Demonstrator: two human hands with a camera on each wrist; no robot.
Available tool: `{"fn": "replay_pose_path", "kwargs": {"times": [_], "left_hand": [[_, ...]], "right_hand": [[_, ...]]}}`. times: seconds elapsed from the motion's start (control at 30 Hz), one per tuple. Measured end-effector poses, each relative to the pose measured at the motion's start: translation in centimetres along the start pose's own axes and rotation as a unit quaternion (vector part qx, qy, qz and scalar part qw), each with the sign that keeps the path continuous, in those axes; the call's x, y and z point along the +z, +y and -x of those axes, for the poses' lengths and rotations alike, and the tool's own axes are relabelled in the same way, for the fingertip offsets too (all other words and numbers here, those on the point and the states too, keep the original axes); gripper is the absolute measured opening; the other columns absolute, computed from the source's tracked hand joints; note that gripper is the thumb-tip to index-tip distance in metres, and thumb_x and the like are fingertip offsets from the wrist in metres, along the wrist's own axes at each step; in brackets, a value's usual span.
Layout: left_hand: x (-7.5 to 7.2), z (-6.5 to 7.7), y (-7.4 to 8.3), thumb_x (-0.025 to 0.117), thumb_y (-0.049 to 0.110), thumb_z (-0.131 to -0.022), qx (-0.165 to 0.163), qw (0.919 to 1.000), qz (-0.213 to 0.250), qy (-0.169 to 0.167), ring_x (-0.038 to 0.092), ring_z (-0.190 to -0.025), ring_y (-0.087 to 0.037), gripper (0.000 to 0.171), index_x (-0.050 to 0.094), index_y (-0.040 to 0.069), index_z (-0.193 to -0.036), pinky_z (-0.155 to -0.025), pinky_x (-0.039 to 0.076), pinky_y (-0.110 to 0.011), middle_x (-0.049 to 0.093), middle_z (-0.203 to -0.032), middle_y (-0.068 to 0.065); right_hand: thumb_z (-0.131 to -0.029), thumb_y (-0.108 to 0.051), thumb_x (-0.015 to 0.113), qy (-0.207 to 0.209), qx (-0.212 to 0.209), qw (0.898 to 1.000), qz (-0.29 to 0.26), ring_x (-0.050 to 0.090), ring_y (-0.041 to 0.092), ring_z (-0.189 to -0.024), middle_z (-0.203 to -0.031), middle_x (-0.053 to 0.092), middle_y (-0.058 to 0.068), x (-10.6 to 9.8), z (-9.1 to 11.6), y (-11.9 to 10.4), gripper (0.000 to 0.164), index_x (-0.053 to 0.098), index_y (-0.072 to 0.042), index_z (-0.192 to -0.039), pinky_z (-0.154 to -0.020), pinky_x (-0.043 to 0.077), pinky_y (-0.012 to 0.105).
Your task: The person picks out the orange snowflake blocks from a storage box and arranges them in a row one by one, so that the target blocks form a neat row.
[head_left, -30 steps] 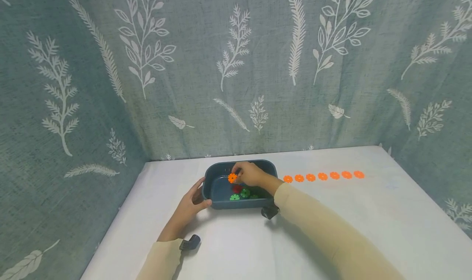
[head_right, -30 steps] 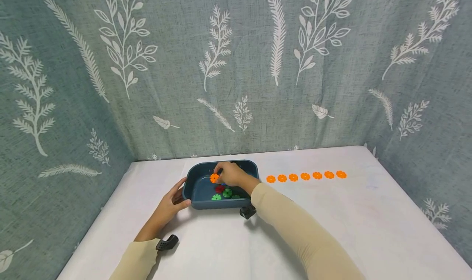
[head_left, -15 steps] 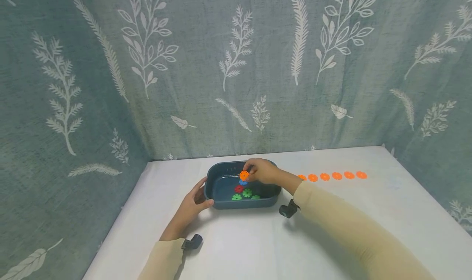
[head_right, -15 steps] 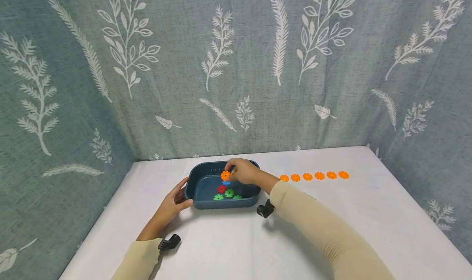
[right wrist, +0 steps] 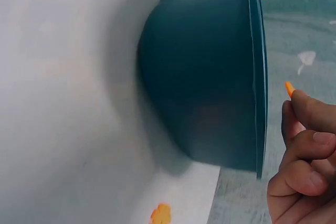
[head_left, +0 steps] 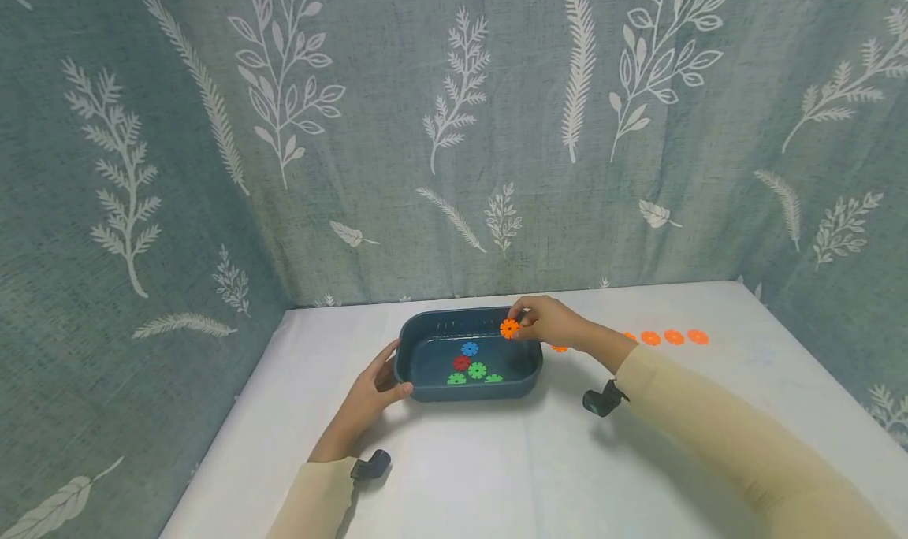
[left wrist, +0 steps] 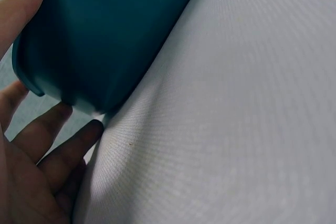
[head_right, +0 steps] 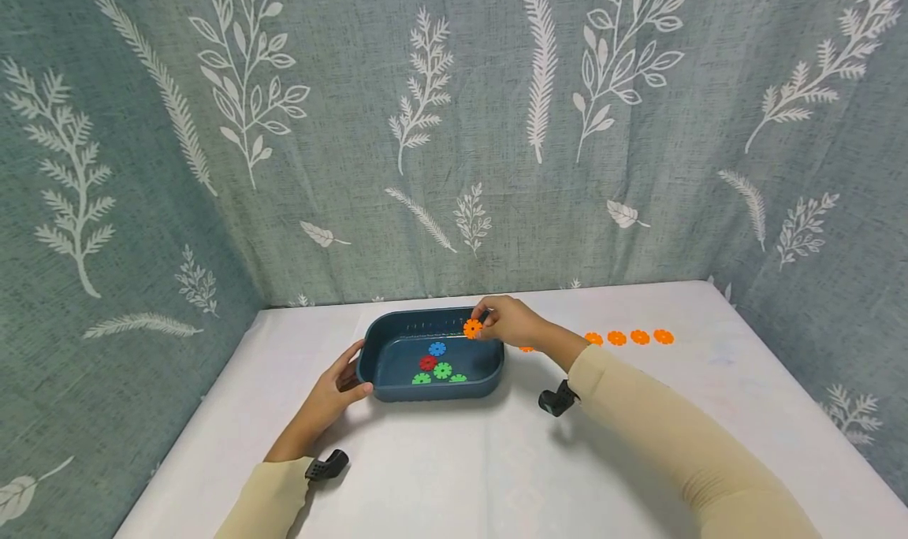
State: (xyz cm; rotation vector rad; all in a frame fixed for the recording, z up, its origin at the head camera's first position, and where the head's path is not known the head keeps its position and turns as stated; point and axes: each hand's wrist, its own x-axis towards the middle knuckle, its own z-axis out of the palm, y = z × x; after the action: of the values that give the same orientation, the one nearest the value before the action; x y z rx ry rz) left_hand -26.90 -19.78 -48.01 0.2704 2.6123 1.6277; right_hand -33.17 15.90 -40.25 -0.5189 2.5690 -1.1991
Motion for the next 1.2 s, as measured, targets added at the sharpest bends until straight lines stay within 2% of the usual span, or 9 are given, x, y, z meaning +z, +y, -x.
{"fn": "replay_pose_path", "kwargs": {"times": [0.1, 0.17, 0.33, 0.47, 0.63, 0.77, 0.87, 1.03, 1.2], "left_hand": [[0.0, -0.3, -0.7, 0.076, 0.019, -0.087, 0.0, 1.0, 0.001, 0.003, 0.04, -0.135, -0.035, 0.083, 0.028, 0.027, -0.154, -0.11, 0.03, -0.055, 0.04, -0.15, -0.016], [0.0, -0.2, -0.5, 0.075, 0.019, -0.087, 0.001, 1.0, 0.003, 0.002, 0.04, -0.135, -0.035, 0.083, 0.028, 0.026, -0.154, -0.11, 0.03, -0.055, 0.04, -0.15, -0.016], [-0.2, 0.8, 1.5, 0.074, 0.018, -0.087, 0.006, 0.9999, 0.01, -0.01, 0.039, -0.135, -0.038, 0.083, 0.027, 0.019, -0.155, -0.109, 0.029, -0.057, 0.039, -0.149, -0.02], [-0.4, 1.4, 2.6, 0.074, 0.02, -0.088, 0.01, 0.9998, 0.004, -0.019, 0.041, -0.134, -0.038, 0.083, 0.026, 0.016, -0.155, -0.108, 0.032, -0.056, 0.04, -0.148, -0.021], [-0.5, 1.3, 2.6, 0.075, 0.021, -0.088, 0.007, 0.9998, 0.001, -0.021, 0.04, -0.135, -0.037, 0.084, 0.026, 0.018, -0.155, -0.109, 0.032, -0.054, 0.039, -0.149, -0.02], [-0.5, 1.2, 2.5, 0.075, 0.022, -0.087, 0.006, 0.9999, -0.002, -0.016, 0.039, -0.135, -0.036, 0.085, 0.026, 0.018, -0.155, -0.109, 0.031, -0.053, 0.039, -0.149, -0.02], [-0.5, 1.2, 2.6, 0.076, 0.022, -0.087, 0.005, 0.9999, -0.004, -0.013, 0.04, -0.135, -0.036, 0.085, 0.026, 0.018, -0.155, -0.109, 0.031, -0.053, 0.039, -0.149, -0.02], [-0.4, 1.3, 2.7, 0.076, 0.022, -0.087, 0.004, 0.9999, -0.005, -0.014, 0.04, -0.135, -0.035, 0.085, 0.026, 0.018, -0.155, -0.109, 0.032, -0.053, 0.039, -0.149, -0.02], [-0.5, 1.3, 2.7, 0.075, 0.021, -0.087, 0.006, 0.9998, -0.001, -0.017, 0.041, -0.134, -0.036, 0.084, 0.026, 0.017, -0.155, -0.109, 0.032, -0.053, 0.04, -0.149, -0.02]], "right_hand": [[-0.088, -0.014, 0.073, 0.0, 0.009, 1.0, -0.016, 0.063, 0.027, -0.087, -0.092, 0.066, 0.006, -0.7, 0.7, 0.5, 0.032, 0.062, -0.011, -0.118, -0.074, 0.053, 0.039], [-0.089, -0.014, 0.073, 0.004, 0.016, 1.0, -0.022, 0.063, 0.029, -0.088, -0.093, 0.065, 0.007, -1.1, 1.1, 0.9, 0.031, 0.062, -0.011, -0.118, -0.075, 0.053, 0.041], [-0.088, -0.015, 0.074, 0.015, 0.028, 0.999, -0.03, 0.063, 0.035, -0.09, -0.092, 0.066, 0.007, -2.1, 2.0, 2.3, 0.032, 0.062, -0.011, -0.117, -0.074, 0.052, 0.04], [-0.088, -0.014, 0.072, 0.023, 0.039, 0.998, -0.046, 0.063, 0.037, -0.088, -0.095, 0.068, 0.012, -2.8, 2.7, 3.7, 0.032, 0.061, -0.01, -0.118, -0.075, 0.052, 0.045], [-0.09, -0.014, 0.069, 0.033, 0.045, 0.997, -0.056, 0.06, 0.038, -0.086, -0.099, 0.067, 0.018, -4.0, 3.8, 5.4, 0.034, 0.058, -0.007, -0.121, -0.07, 0.051, 0.041], [-0.091, -0.013, 0.068, 0.045, 0.048, 0.996, -0.063, 0.057, 0.038, -0.081, -0.098, 0.064, 0.017, -4.7, 4.7, 6.5, 0.035, 0.056, -0.005, -0.123, -0.064, 0.048, 0.034], [-0.091, -0.012, 0.068, 0.057, 0.059, 0.994, -0.066, 0.055, 0.031, -0.075, -0.096, 0.062, 0.014, -5.1, 5.3, 7.3, 0.036, 0.056, -0.004, -0.124, -0.062, 0.048, 0.032], [-0.092, -0.013, 0.067, 0.071, 0.069, 0.993, -0.07, 0.054, 0.026, -0.074, -0.097, 0.062, 0.013, -5.9, 6.5, 8.5, 0.039, 0.054, -0.003, -0.127, -0.065, 0.048, 0.034], [-0.092, -0.018, 0.068, 0.088, 0.076, 0.991, -0.068, 0.059, 0.03, -0.086, -0.102, 0.062, 0.013, -6.8, 7.6, 9.7, 0.043, 0.053, -0.003, -0.129, -0.074, 0.053, 0.039]]}}
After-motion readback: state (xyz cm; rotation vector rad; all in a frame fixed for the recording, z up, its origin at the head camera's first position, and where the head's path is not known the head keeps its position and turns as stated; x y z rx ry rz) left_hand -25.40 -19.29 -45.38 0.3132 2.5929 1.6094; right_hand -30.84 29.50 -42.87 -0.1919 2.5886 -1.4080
